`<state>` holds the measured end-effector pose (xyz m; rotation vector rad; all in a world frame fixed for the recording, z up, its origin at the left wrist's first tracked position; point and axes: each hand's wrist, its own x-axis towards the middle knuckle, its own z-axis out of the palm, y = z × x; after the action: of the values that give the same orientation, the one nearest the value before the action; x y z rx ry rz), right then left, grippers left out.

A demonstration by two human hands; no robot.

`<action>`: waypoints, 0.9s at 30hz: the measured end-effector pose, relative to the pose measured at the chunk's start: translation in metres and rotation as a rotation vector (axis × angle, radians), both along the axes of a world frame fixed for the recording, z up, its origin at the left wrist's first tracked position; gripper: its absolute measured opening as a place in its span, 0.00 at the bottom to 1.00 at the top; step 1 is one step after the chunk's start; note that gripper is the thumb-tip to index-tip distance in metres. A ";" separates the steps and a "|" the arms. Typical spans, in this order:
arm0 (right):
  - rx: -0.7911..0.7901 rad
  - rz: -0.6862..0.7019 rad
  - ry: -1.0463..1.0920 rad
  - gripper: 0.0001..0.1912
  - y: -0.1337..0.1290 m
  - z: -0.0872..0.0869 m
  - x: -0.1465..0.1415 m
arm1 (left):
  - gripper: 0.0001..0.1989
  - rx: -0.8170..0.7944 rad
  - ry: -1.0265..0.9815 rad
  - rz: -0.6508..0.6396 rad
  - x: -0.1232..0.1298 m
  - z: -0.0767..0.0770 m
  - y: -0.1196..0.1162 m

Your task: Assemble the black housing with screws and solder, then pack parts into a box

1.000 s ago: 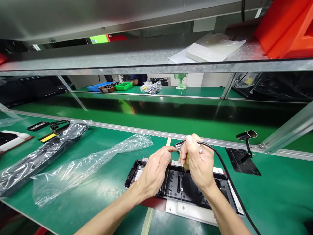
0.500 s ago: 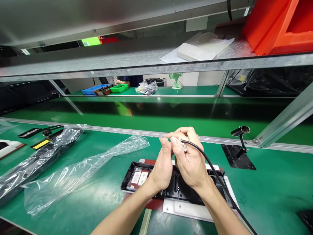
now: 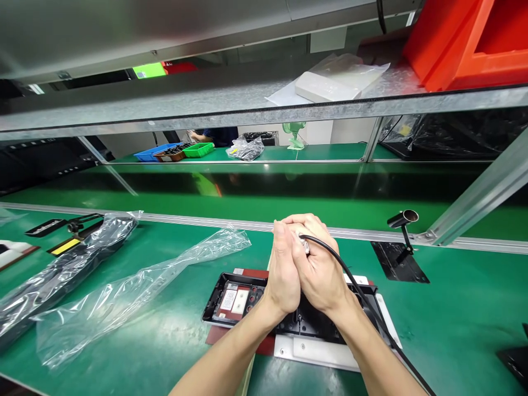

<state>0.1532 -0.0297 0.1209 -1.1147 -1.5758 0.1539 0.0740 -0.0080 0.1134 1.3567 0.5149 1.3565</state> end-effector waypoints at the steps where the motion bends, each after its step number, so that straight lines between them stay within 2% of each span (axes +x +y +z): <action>1: -0.003 0.027 0.016 0.17 0.000 -0.001 0.000 | 0.35 0.020 -0.007 0.007 0.001 -0.002 0.000; 4: -0.012 0.113 0.079 0.15 0.002 -0.003 0.001 | 0.33 0.082 -0.030 0.014 0.002 -0.006 0.000; 8: -0.006 0.155 0.117 0.15 0.004 -0.005 0.002 | 0.32 0.104 -0.031 0.035 0.002 -0.007 0.001; 22: 0.003 0.159 0.135 0.13 0.005 -0.010 0.001 | 0.31 0.111 -0.045 0.028 0.002 -0.006 0.000; 27: 0.018 0.139 0.135 0.12 0.008 -0.014 0.001 | 0.30 0.071 0.016 0.076 0.003 -0.011 0.003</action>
<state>0.1546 -0.0220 0.1066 -0.9605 -1.5302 0.3010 0.0769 -0.0051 0.1026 1.4184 0.5379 1.4385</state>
